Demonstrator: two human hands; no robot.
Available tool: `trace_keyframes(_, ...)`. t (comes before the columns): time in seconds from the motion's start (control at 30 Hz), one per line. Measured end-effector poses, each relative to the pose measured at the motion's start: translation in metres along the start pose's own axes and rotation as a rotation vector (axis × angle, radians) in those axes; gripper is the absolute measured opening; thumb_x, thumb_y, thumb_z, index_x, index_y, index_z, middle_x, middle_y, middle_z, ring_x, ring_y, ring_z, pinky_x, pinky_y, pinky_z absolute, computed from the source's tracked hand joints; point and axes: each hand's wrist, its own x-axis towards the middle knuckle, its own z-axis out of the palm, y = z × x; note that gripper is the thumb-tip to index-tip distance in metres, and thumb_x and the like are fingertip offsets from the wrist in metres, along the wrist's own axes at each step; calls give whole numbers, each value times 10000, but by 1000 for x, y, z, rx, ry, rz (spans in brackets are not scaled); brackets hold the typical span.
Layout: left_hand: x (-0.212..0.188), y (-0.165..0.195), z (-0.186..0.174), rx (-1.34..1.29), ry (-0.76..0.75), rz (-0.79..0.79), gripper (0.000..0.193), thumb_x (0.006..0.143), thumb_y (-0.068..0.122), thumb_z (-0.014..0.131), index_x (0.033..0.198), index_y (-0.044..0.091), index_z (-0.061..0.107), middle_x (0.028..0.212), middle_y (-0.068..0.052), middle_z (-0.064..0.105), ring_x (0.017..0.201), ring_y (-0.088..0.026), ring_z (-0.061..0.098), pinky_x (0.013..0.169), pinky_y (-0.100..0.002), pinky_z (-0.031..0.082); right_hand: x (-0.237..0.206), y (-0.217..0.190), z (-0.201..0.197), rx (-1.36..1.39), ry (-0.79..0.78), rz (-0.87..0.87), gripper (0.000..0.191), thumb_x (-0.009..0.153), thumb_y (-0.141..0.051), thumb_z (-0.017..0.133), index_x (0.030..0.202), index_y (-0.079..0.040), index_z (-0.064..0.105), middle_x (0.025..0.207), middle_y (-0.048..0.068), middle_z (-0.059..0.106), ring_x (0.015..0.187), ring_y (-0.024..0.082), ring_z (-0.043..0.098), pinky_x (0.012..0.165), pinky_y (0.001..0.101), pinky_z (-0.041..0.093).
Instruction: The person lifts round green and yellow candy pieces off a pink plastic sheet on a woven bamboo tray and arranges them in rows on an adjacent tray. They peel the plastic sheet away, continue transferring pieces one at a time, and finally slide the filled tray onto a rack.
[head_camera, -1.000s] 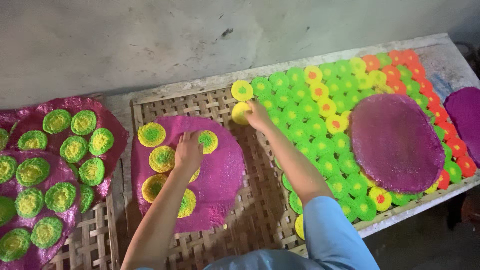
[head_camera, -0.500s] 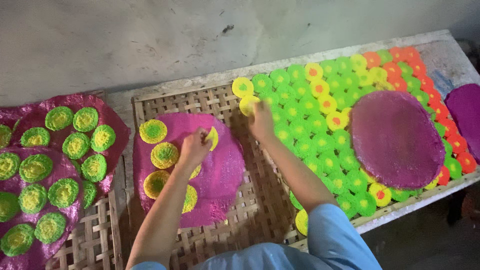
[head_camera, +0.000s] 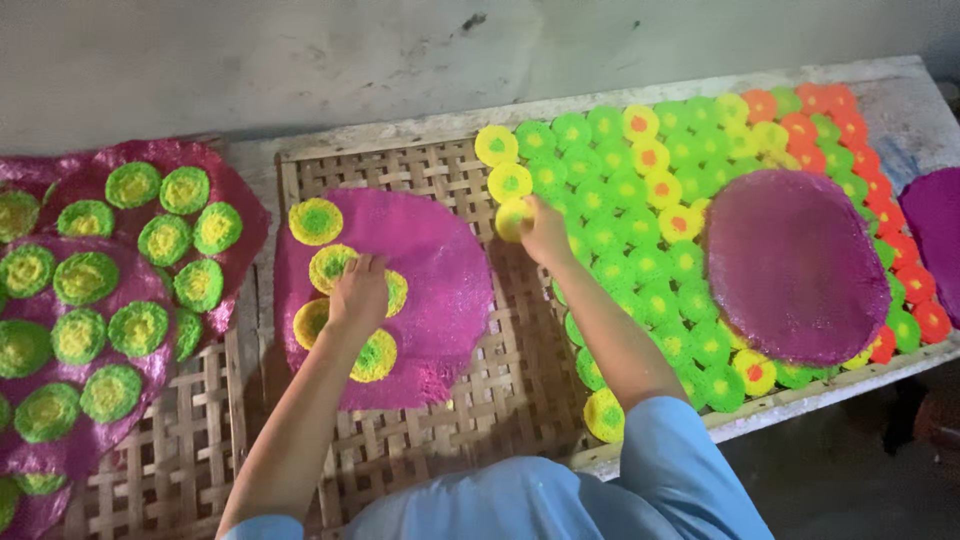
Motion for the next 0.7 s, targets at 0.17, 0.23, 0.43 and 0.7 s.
trace_keyframes(0.17, -2, -5, -14, 41, -69, -28, 344, 822, 222, 720, 1131, 89, 647, 1231, -108, 609, 1207, -314, 556, 969, -479, 506, -6, -9, -4, -111, 133, -126, 521, 818, -24, 664, 1323, 27, 548, 1243, 289, 596, 1128, 487, 580, 930, 537, 498)
trace_keyframes(0.23, -4, -1, -30, -12, -20, 68, 324, 792, 228, 749, 1078, 107, 659, 1140, -86, 666, 1125, -293, 618, 955, -474, 522, -21, -18, -6, -255, 253, -231, 562, 787, -35, 674, 1329, 35, 545, 1197, 289, 604, 1091, 489, 585, 927, 546, 497)
trace_keyframes(0.43, -33, 56, -64, -509, -469, -207, 361, 937, 316, 663, 1233, 122, 596, 1011, -95, 712, 767, -224, 721, 668, -398, 661, -113, -72, 36, 921, -534, 376, 348, 1055, -247, 581, 1271, 24, 612, 1201, 210, 682, 1164, 338, 647, 1040, 452, 525)
trace_keyframes(0.7, -49, 4, -46, -181, 142, -226, 483, 944, 342, 705, 1347, 109, 575, 1303, -167, 605, 1130, -320, 629, 928, -492, 546, -105, -37, 15, 915, -284, 533, 319, 940, -83, 658, 1257, -44, 661, 1192, 124, 733, 1122, 265, 678, 1001, 393, 535)
